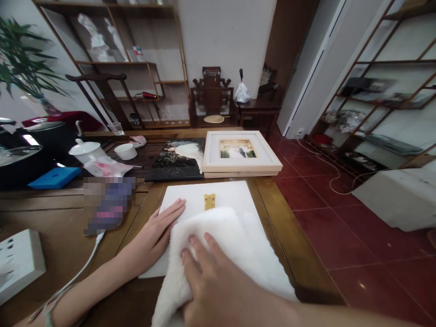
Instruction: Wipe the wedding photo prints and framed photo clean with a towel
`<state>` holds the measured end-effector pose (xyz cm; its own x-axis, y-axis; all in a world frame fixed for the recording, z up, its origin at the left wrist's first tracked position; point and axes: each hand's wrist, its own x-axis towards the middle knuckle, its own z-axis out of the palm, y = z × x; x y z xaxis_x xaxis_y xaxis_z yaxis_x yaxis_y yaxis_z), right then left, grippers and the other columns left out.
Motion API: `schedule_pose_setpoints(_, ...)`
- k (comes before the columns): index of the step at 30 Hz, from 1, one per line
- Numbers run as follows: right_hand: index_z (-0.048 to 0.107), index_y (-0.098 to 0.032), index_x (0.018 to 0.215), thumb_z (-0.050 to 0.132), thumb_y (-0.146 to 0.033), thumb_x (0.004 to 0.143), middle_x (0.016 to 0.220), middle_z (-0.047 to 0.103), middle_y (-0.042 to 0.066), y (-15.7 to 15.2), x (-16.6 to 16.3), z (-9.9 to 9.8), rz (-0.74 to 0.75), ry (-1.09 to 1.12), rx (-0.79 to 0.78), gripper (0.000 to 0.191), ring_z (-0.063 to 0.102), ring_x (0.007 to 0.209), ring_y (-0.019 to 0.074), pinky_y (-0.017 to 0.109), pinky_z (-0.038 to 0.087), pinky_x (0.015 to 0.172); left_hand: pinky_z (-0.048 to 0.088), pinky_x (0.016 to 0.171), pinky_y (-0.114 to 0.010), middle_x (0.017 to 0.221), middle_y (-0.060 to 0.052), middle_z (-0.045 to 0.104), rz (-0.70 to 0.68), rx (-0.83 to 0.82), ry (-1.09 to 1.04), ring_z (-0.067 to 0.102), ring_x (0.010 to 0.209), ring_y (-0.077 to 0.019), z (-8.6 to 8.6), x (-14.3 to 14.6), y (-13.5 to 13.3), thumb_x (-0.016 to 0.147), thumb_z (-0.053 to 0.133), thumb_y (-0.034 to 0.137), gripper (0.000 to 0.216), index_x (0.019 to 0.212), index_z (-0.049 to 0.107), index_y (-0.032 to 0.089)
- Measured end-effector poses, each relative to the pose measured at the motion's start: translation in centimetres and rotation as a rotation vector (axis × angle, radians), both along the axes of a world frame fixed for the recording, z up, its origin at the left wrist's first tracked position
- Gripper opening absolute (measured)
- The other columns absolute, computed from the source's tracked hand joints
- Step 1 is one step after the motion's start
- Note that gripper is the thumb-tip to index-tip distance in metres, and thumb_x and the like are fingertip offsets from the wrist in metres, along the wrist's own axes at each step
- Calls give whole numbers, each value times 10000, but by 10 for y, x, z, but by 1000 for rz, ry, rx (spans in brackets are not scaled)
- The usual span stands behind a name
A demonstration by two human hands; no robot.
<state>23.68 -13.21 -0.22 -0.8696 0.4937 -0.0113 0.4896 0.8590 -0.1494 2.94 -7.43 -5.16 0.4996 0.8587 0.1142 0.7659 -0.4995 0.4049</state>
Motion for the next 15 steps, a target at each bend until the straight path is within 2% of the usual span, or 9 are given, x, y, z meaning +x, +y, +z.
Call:
schedule_pose_setpoints(3, 716, -112, 900, 565, -308, 803, 1271, 548, 210, 15, 6, 12, -46, 38, -106, 265, 407, 1256, 354, 479, 296, 1055, 214, 1095, -539, 1458, -99, 374, -4, -11, -9, 283, 1369, -219, 1, 0, 0, 927, 242, 149, 462, 1363, 392, 174)
schedule_pose_setpoints(5, 697, -108, 944, 520, -264, 821, 1206, 593, 198, 34, 9, 19, -158, 62, -128, 265, 433, 1239, 322, 447, 308, 1049, 234, 1092, -532, 1450, -94, 390, 11, -10, -43, 295, 1364, -225, 2, 0, 0, 936, 263, 179, 449, 1367, 387, 187)
schedule_pose_setpoints(9, 666, -125, 996, 389, -268, 892, 1088, 634, 187, 69, 1, 22, -337, 55, -121, 329, 506, 1147, 338, 469, 406, 935, 281, 1093, -487, 1432, -107, 418, 55, 33, -177, 339, 1345, -237, 3, 1, -1, 940, 314, 236, 437, 1365, 392, 172)
schedule_pose_setpoints(11, 656, -126, 1031, 359, -292, 912, 1146, 610, 196, 80, -11, 17, -368, 34, -96, 361, 489, 1165, 351, 483, 403, 925, 284, 1105, -440, 1438, -110, 408, 78, 71, -259, 345, 1342, -224, 5, 0, 0, 946, 313, 256, 434, 1356, 405, 150)
schedule_pose_setpoints(15, 646, -86, 1085, 443, -248, 866, 1334, 472, 234, 81, -35, 4, -350, -27, 60, 340, 326, 1292, 399, 574, 256, 1015, 260, 1124, -395, 1438, -88, 413, 155, 116, -411, 359, 1332, -192, 9, -1, -1, 963, 286, 285, 440, 1365, 394, 140)
